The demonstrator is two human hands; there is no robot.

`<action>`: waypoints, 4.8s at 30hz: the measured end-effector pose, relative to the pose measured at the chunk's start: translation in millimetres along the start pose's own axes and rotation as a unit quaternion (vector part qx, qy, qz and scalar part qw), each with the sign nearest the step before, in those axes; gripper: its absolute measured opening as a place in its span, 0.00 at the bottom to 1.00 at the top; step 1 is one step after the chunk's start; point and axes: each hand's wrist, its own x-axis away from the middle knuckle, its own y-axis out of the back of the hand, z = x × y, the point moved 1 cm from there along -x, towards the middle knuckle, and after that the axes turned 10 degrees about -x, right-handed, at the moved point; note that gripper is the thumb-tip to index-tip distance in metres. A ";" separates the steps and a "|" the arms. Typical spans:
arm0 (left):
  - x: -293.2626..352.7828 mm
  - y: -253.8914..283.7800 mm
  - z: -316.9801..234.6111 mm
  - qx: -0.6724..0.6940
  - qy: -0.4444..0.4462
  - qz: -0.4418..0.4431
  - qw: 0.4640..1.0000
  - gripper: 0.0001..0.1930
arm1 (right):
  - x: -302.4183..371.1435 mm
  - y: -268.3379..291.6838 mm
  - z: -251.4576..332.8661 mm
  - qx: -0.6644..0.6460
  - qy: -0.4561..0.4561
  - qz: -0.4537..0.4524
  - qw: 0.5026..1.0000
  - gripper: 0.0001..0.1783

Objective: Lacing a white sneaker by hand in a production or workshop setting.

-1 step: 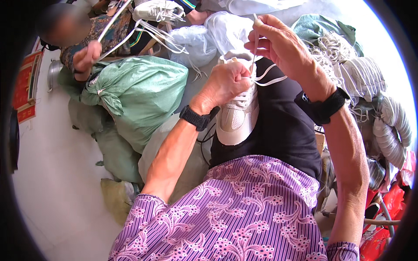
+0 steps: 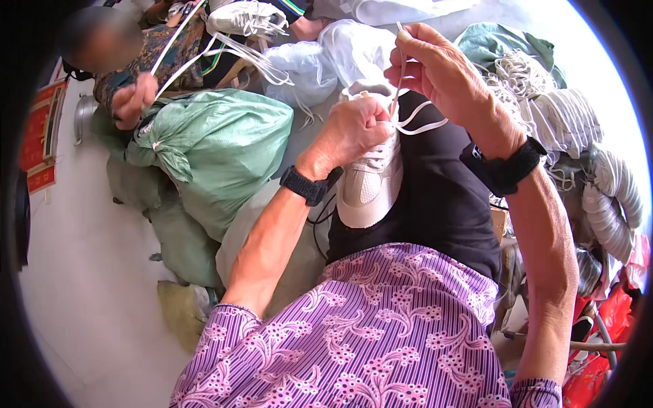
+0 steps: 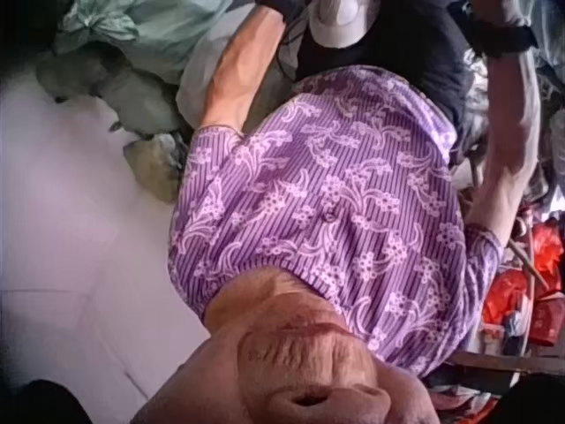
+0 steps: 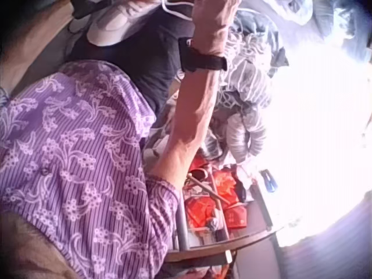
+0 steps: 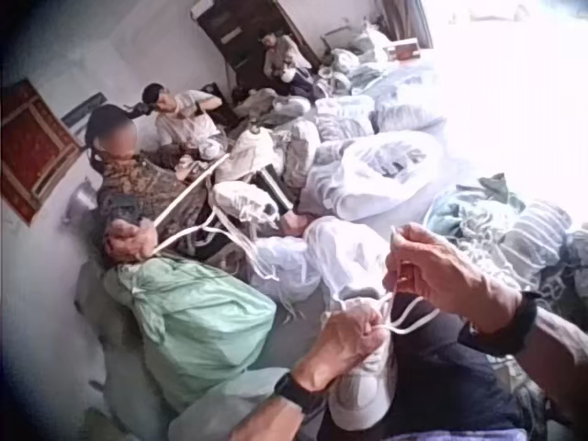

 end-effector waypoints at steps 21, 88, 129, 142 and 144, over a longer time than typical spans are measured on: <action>3.8 31.7 31.2 -0.092 0.016 -0.182 0.979 0.13 | 11.5 58.5 45.1 0.682 0.258 -0.113 0.675 0.13; 28.5 35.2 66.6 0.723 0.215 -0.132 0.643 0.12 | 88.4 88.7 1.9 -0.052 0.110 -0.213 0.969 0.10; 43.8 38.4 93.6 0.296 0.270 -0.239 0.885 0.13 | 30.8 -23.8 -27.7 0.713 0.075 0.052 0.695 0.05; 28.7 32.4 74.1 0.618 0.203 -0.067 0.757 0.11 | 35.3 -21.8 -31.0 0.698 0.149 0.056 0.698 0.01; 28.9 33.1 48.0 0.509 0.213 -0.052 0.832 0.11 | 34.4 -20.6 -31.2 0.699 0.147 0.054 0.698 0.01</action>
